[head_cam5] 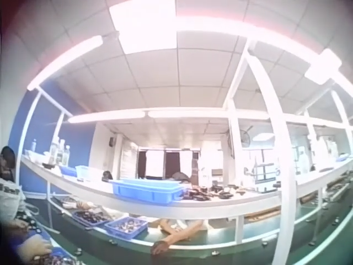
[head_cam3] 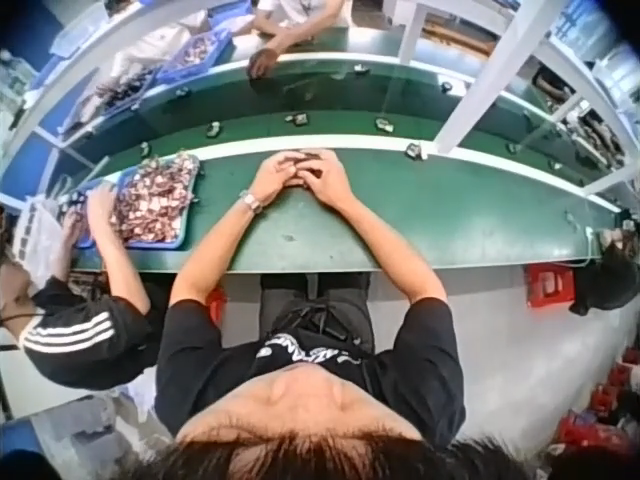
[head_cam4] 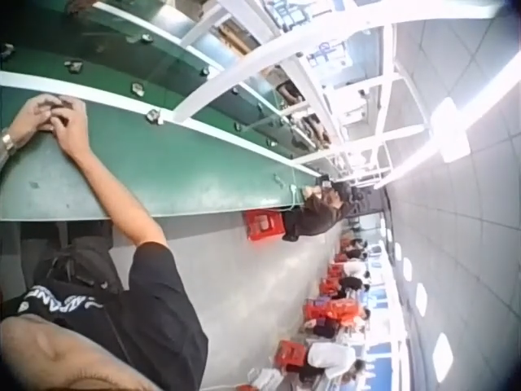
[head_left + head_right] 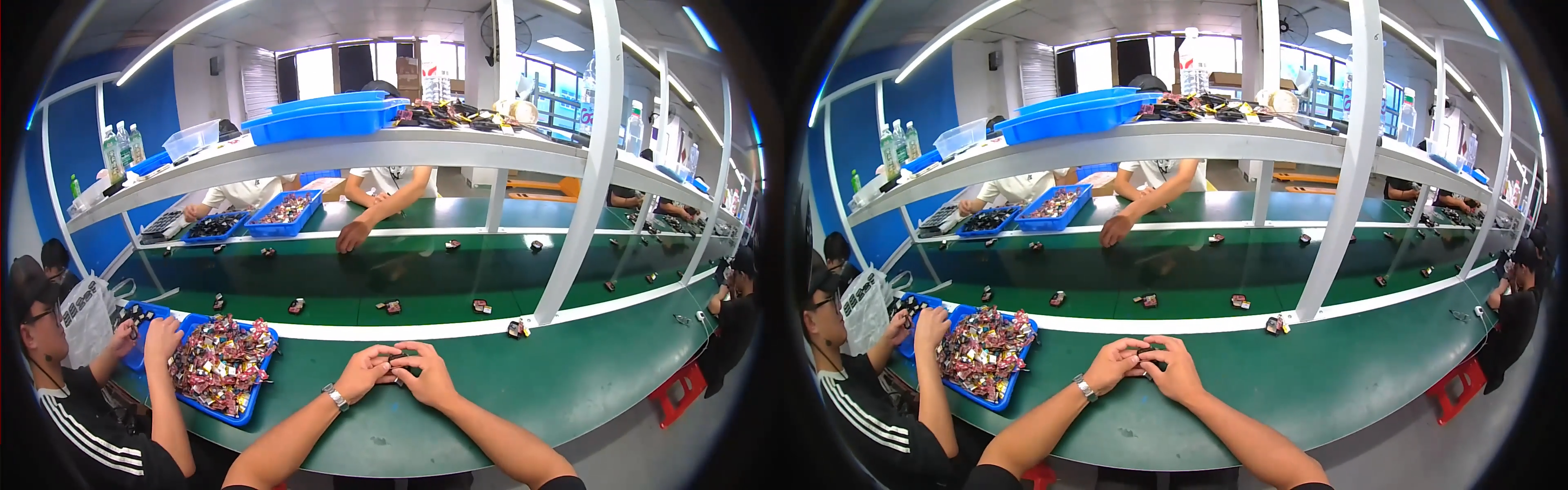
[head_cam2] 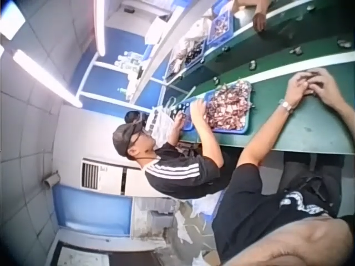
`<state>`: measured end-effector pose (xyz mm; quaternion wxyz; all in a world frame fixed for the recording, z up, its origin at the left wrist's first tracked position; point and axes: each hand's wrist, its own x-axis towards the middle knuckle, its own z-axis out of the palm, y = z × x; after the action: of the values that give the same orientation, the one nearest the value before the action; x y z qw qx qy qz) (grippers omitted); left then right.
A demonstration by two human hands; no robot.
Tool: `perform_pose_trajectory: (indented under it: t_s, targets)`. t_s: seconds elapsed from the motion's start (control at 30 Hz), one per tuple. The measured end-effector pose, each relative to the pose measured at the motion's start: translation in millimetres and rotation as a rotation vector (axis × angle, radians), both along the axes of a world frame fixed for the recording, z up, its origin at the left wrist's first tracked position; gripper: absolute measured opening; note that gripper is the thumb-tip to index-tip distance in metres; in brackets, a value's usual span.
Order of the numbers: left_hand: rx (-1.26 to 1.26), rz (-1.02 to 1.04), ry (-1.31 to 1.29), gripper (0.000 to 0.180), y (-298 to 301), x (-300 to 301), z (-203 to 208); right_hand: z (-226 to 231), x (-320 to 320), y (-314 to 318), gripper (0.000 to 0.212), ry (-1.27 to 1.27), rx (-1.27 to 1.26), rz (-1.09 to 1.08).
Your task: Assembling small electronic or mechanical components on an industrial assembly line.
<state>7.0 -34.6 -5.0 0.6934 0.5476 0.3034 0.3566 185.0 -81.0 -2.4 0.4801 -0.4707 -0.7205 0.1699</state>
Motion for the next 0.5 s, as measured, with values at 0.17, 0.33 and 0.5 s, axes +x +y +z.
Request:
perform_pose_trajectory:
  t_s: [0.17, 0.33, 0.5]
  targets:
    - [0.011, -0.003, -0.054, 0.028, 3.3, -0.8, -3.8, 5.6, -2.3, -3.8, 0.018, -0.033, 0.051, 0.015]
    - [-0.021, -0.004, -0.076, 0.029, 1.3, 4.9, -1.1, 7.7, 1.4, -3.2, 0.018, -0.089, 0.110, -0.040]
    - [-0.027, 0.010, -0.035, 0.030, 1.1, 2.0, -1.3, 8.7, -5.8, 1.7, 0.015, -0.032, 0.248, -0.080]
